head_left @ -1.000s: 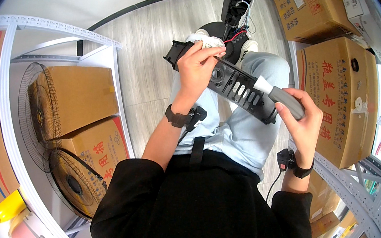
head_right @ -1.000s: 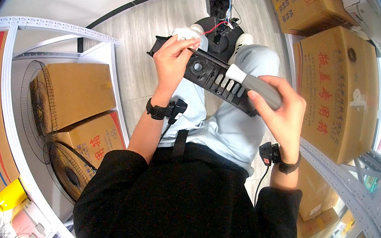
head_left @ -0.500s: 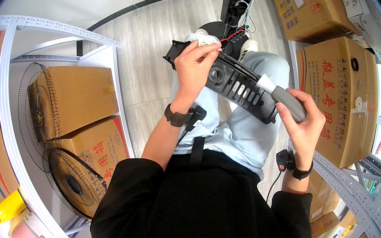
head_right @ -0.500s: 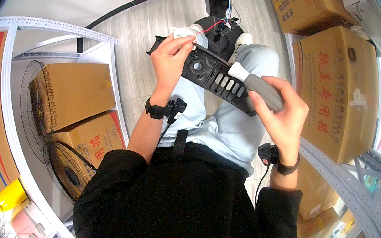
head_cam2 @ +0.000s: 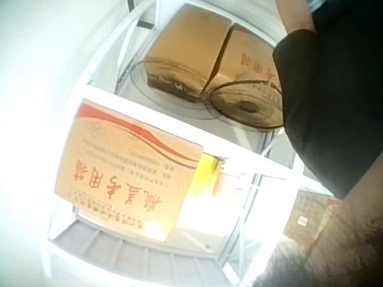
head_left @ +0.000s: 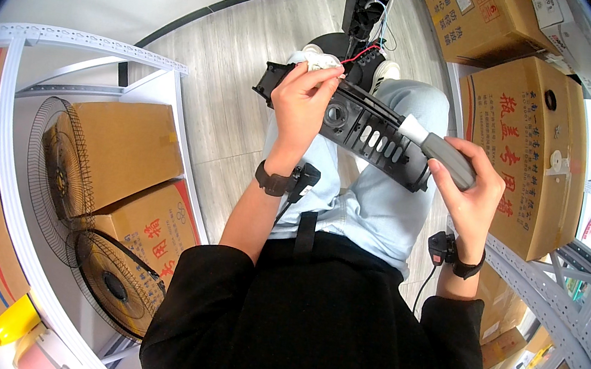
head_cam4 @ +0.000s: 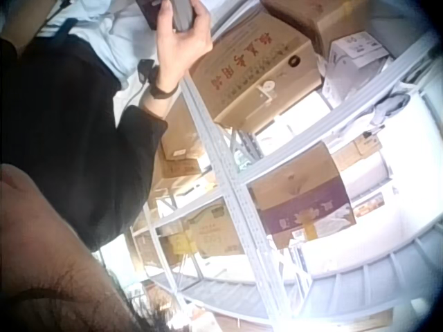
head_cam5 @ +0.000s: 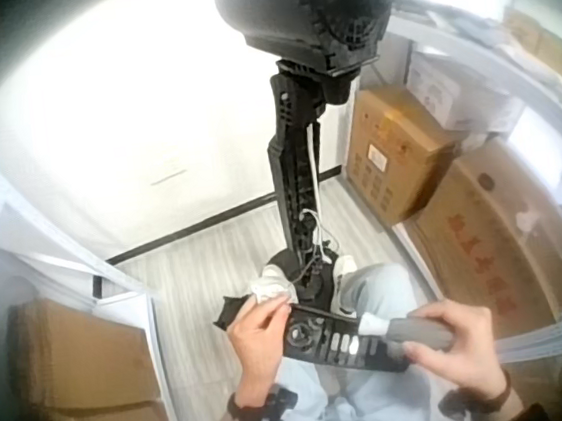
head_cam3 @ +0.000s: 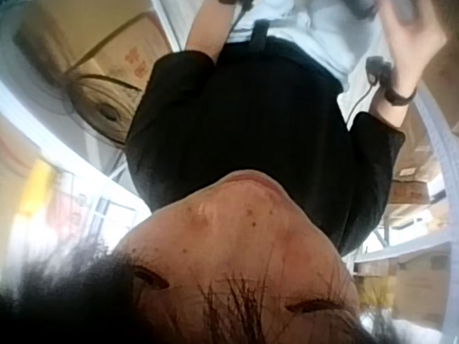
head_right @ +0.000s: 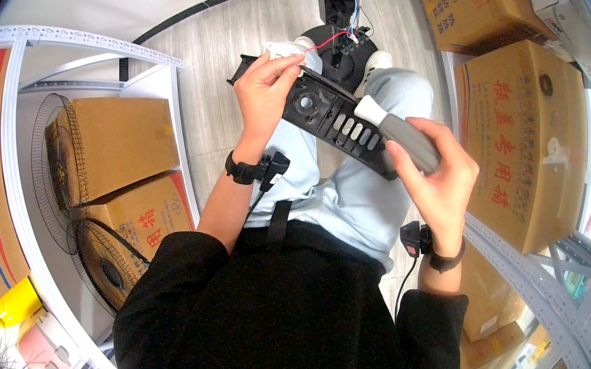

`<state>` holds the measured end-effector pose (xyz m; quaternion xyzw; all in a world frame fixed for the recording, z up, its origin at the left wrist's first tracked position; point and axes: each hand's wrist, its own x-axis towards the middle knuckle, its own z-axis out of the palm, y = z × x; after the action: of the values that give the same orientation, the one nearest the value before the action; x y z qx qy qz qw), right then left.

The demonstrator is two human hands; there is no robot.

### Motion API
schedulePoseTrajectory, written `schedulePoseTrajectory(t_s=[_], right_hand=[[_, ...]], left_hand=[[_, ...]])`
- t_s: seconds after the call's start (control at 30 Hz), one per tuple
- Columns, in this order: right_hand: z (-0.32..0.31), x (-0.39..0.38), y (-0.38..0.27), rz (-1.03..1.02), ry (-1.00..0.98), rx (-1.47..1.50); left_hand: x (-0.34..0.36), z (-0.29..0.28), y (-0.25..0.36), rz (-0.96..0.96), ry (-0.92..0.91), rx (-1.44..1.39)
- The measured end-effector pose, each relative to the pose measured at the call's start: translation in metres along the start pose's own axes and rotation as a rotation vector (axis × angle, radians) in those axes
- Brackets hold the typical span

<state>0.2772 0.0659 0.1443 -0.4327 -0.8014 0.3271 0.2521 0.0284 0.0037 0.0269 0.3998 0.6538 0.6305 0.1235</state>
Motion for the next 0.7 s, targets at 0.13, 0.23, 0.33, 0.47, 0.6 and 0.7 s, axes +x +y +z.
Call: schedulePoseTrajectory(t_s=[0.13, 0.23, 0.33, 0.47, 0.6, 0.7], right_hand=[[0.0009, -0.0001, 0.0019, -0.007, -0.001, -0.006], [0.0008, 0.0000, -0.0001, -0.008, -0.004, -0.016], [0.0013, -0.0020, -0.0022, -0.058, 0.010, -0.048], [0.0009, -0.0014, -0.0037, -0.125, 0.022, -0.088], [-0.0005, -0.0010, -0.0035, -0.129, 0.030, -0.098], [-0.0007, -0.0016, -0.0046, -0.116, 0.027, -0.092]], left_hand=[[-0.0004, 0.0001, 0.0005, 0.002, -0.002, 0.023], [-0.0008, -0.0003, 0.0008, 0.015, 0.000, 0.062], [-0.0010, 0.0005, 0.0017, 0.043, 0.006, 0.083], [-0.0005, 0.0011, 0.0001, 0.090, 0.021, 0.100], [-0.0005, 0.0021, 0.0059, 0.064, 0.017, 0.085], [0.0002, 0.0016, 0.0048, 0.071, 0.020, 0.097]])
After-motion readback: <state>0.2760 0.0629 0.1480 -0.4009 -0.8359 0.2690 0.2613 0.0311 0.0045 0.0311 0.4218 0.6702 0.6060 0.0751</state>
